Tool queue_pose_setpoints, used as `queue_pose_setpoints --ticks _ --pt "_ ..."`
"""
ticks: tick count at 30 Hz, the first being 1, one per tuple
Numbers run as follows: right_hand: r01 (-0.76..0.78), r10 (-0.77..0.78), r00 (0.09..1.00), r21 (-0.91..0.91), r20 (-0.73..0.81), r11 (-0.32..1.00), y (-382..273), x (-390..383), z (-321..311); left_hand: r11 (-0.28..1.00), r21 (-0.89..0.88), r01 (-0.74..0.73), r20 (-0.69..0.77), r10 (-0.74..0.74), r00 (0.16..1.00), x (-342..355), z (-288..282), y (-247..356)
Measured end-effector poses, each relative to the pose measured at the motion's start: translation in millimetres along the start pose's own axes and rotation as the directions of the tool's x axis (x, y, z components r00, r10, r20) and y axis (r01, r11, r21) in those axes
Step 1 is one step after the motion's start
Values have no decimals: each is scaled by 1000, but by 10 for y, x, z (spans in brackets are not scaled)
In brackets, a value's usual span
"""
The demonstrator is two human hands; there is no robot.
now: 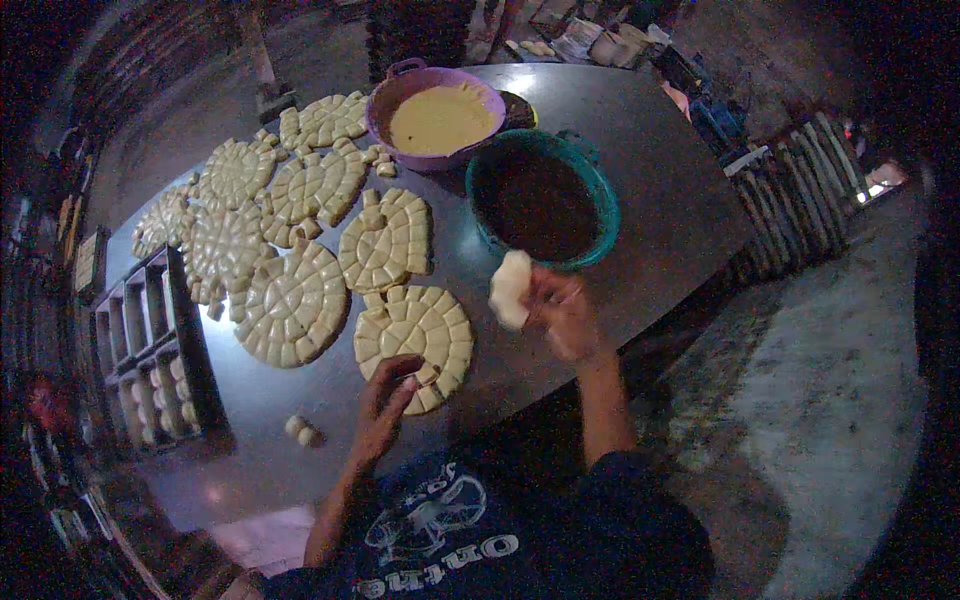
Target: The person fills dough balls with a dark paste from a bowl, rolls them into shapes, and places them into metal baking tins.
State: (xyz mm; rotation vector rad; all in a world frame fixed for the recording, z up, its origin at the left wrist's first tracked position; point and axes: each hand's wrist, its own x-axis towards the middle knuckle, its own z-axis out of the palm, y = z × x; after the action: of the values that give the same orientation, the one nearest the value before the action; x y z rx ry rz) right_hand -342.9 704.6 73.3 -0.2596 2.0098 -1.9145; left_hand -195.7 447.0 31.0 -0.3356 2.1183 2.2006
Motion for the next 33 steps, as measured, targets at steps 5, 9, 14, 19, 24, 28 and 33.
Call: queue_pose_setpoints --ticks 5,9,14,19,24,28,33 --pt "144 -66 985 -562 158 815 -258 1072 -811 999 44 32 -236 -20 972 -116 -488 -204" --pt "147 162 940 -788 299 598 140 1733 -845 999 37 39 -399 -21 917 -293 -709 -319" --pt "-19 368 899 -816 240 578 354 2047 -716 992 -90 84 -563 -120 818 -539 -809 -586" --pt "-60 424 847 -735 320 675 234 2008 -764 992 -116 46 -575 -105 812 -680 -675 -557" --pt "-202 410 883 -605 228 770 54 1762 -694 989 -135 57 -563 -124 817 -629 -580 -497" --pt "-157 352 914 -625 201 765 172 1681 -735 996 -66 61 -498 -86 863 -526 -551 -424" --pt "-195 370 912 -605 178 772 152 1706 -723 996 -76 50 -468 -80 880 -472 -456 -288"
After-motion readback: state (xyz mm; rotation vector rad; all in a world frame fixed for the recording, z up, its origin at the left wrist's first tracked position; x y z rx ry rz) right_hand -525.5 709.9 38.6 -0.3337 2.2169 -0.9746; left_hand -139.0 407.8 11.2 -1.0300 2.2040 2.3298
